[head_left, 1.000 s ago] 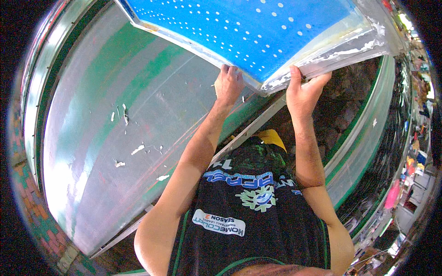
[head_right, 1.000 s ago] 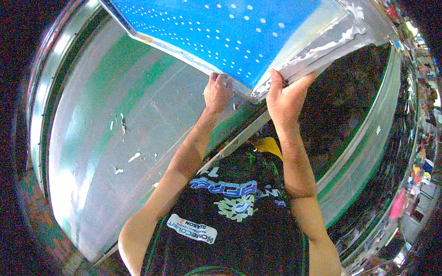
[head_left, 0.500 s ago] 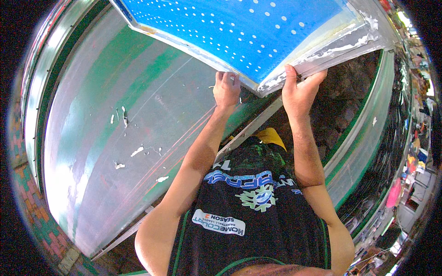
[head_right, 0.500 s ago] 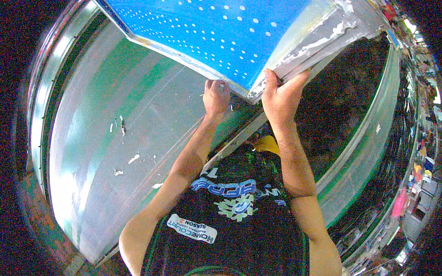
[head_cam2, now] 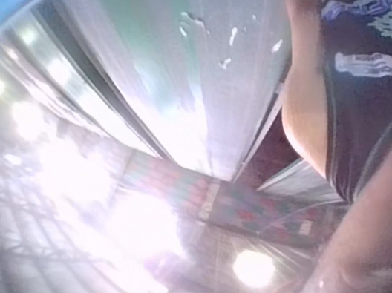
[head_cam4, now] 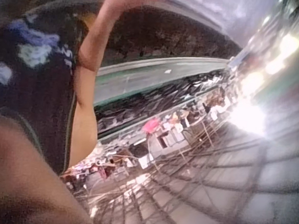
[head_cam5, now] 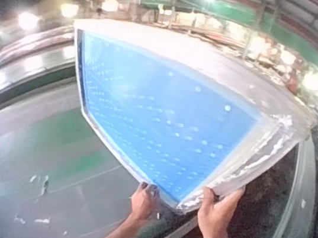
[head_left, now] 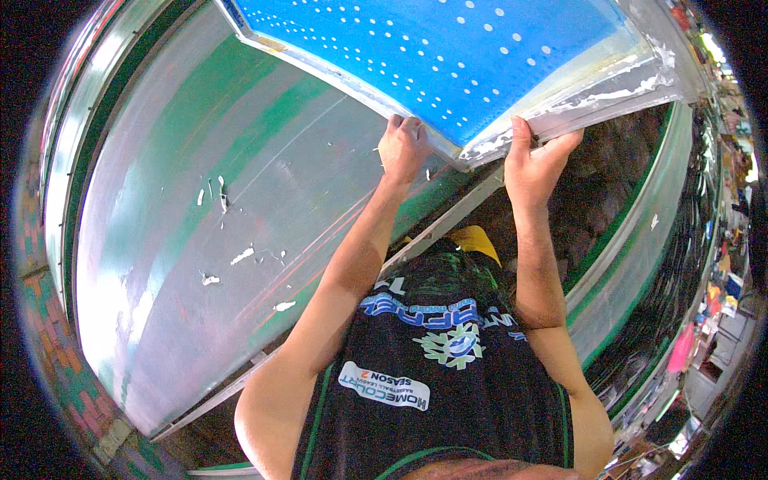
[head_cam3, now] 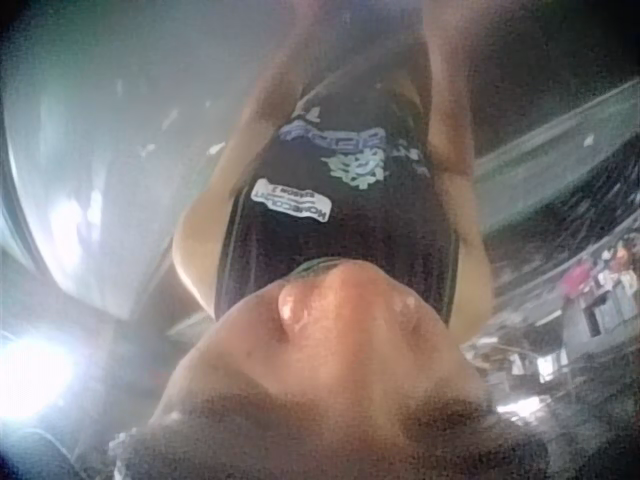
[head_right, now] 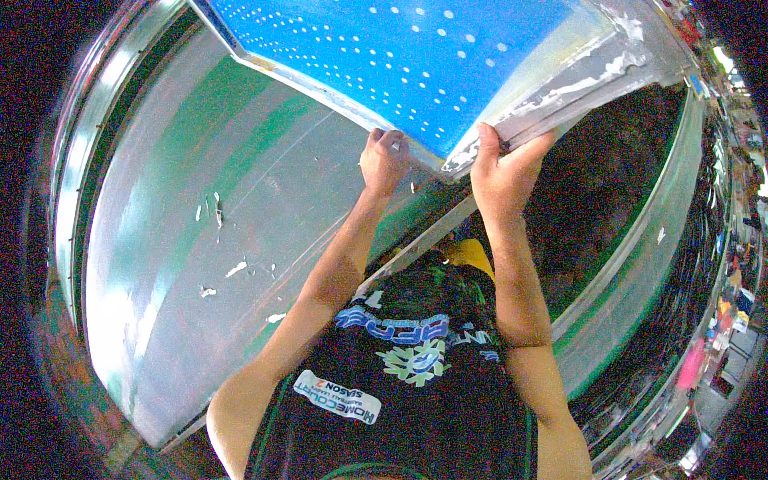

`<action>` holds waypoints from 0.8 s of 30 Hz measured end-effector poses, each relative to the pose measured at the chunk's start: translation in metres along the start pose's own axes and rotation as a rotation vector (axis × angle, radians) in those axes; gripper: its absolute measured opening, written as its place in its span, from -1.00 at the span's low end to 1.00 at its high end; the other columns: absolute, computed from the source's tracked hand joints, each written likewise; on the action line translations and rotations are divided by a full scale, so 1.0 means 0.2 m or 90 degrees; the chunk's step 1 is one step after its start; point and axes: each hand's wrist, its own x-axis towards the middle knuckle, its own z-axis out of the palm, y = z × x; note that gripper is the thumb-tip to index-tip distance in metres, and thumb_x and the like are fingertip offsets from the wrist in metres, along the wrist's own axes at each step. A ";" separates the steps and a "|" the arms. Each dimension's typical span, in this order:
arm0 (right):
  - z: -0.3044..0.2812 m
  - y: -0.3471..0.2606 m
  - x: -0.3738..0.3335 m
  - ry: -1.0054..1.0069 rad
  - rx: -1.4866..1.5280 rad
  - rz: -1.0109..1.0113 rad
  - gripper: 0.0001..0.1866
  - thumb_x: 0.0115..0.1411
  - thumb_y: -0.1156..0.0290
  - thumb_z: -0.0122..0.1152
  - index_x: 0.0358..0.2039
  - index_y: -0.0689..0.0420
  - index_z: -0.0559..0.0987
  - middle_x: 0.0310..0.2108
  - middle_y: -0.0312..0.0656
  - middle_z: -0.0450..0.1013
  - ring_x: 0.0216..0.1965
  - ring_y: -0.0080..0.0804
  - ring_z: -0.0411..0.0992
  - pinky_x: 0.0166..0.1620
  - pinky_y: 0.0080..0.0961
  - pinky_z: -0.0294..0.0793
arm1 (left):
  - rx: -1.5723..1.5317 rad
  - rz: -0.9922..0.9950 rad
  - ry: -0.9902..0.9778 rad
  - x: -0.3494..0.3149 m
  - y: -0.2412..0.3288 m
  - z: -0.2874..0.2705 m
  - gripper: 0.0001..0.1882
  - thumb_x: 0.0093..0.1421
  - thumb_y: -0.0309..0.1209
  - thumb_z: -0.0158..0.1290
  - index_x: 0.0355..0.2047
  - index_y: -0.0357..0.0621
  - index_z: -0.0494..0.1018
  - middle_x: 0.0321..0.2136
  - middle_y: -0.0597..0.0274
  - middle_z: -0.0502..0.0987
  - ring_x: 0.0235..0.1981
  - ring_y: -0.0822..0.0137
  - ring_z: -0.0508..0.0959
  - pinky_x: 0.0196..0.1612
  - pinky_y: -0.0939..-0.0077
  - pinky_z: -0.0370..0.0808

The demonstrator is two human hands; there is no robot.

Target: The person removes a blue perforated panel from a metal frame, places it on a workbench, and applies a liquid from a bottle into the holes using a small tool. They handle the panel and frame repeatedly while working on the bench.

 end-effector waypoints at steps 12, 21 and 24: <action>0.01 -0.01 0.01 0.012 0.014 -0.004 -0.13 0.30 0.40 0.38 0.35 0.41 -0.03 0.20 0.31 0.26 0.19 0.03 0.38 0.24 -0.11 0.39 | -0.003 -0.015 -0.008 0.00 0.02 0.01 -0.82 0.25 -0.35 0.15 -0.20 -0.14 0.61 -0.27 -0.03 0.55 -0.31 -0.10 0.65 -0.28 0.04 0.62; 0.00 -0.03 0.00 0.013 0.016 0.005 -0.13 0.29 0.41 0.39 0.34 0.41 -0.03 0.19 0.32 0.26 0.19 0.04 0.38 0.24 -0.10 0.39 | -0.019 -0.010 0.028 0.01 0.01 0.05 -0.86 0.25 -0.39 0.13 -0.24 -0.14 0.60 -0.28 -0.05 0.54 -0.30 -0.11 0.64 -0.28 0.03 0.62; 0.00 -0.03 0.00 0.005 0.022 0.017 -0.13 0.29 0.40 0.39 0.33 0.42 -0.02 0.19 0.32 0.26 0.19 0.04 0.38 0.24 -0.10 0.40 | -0.022 -0.025 0.017 0.01 0.01 0.06 -0.87 0.26 -0.39 0.13 -0.23 -0.14 0.59 -0.27 -0.07 0.54 -0.30 -0.11 0.64 -0.28 0.03 0.62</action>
